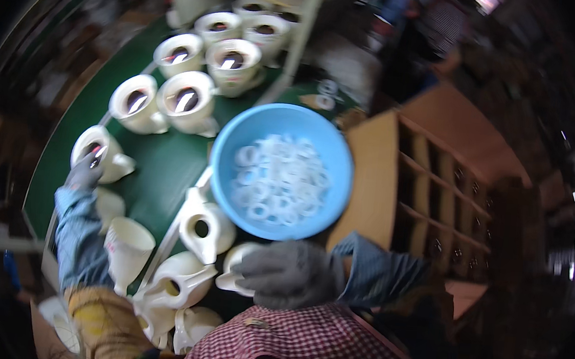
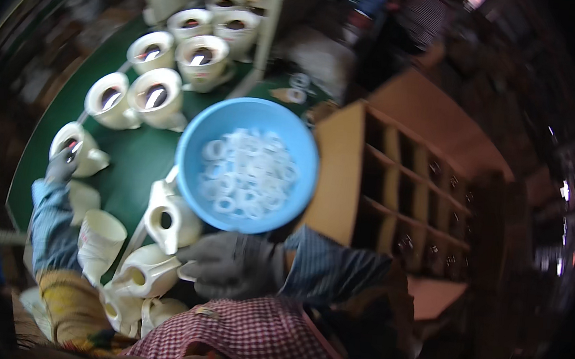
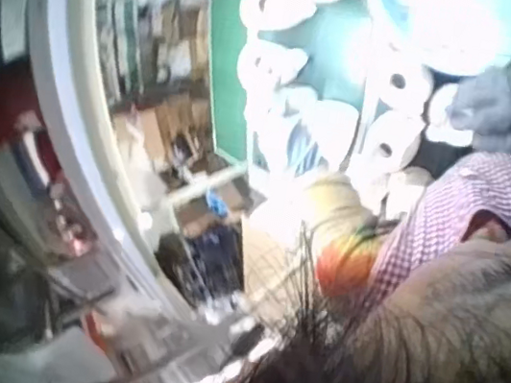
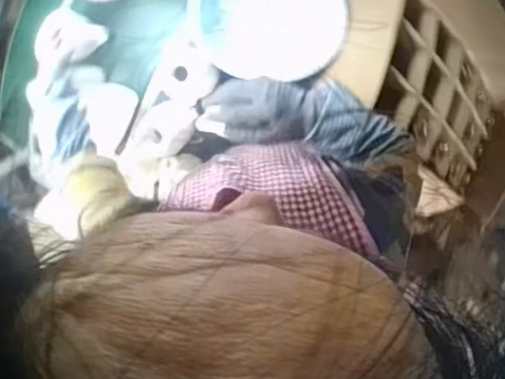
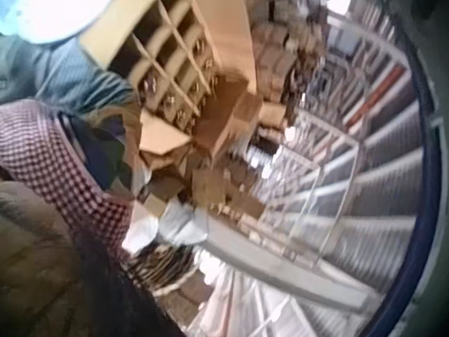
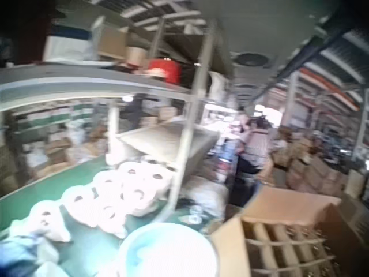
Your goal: The person repeatedly picks up white plastic kettle bodies and inserts small translucent plastic rings into the spout openings. The person then places the assembled kettles onto a green conveyor belt. The person wears gloves and works at a table with a blue basin of rings and a pile of kettle bodies.
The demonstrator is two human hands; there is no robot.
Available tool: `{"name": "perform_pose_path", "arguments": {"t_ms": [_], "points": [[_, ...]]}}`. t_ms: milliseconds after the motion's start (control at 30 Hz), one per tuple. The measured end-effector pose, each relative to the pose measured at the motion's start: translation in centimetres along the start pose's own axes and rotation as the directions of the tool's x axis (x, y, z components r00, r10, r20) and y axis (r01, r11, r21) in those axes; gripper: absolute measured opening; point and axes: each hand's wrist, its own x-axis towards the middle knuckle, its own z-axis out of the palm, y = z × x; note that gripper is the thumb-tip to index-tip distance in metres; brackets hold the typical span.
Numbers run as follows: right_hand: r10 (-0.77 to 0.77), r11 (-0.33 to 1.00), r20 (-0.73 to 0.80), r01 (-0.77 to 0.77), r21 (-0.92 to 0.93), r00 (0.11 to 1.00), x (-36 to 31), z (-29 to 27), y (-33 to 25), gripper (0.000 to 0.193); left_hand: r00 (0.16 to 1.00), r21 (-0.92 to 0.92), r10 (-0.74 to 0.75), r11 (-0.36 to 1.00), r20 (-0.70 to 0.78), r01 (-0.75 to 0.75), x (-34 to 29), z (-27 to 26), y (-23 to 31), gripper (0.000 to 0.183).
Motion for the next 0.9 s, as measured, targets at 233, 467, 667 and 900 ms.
{"name": "perform_pose_path", "arguments": {"t_ms": [233, 467, 667, 900], "points": [[0.287, -0.041, -0.450, -0.458, -0.888, 0.846, -24.1, -24.3, 4.1, 0.025, 0.916, -0.232, 0.329, 0.895, -0.230, -0.380, -12.3, 0.4, 6.7, 0.035], [0.847, -0.240, -0.506, -0.736, -0.633, 0.159, -30.4, -19.9, -5.3, 0.038, 0.879, -0.419, 0.456, 0.778, -0.137, -0.468, -25.4, 2.0, 13.6, 0.038], [0.728, -0.150, -0.649, -0.872, -0.466, 0.222, -38.5, -13.3, -4.1, 0.057, 0.849, -0.496, 0.522, 0.718, -0.081, -0.489, -29.6, 1.5, 20.7, 0.043], [0.481, 0.288, -0.645, -0.802, -0.523, 0.593, -23.3, -19.4, -16.4, 0.065, 0.768, -0.689, 0.640, 0.557, 0.001, -0.464, -32.0, 2.0, 25.5, 0.048]]}}
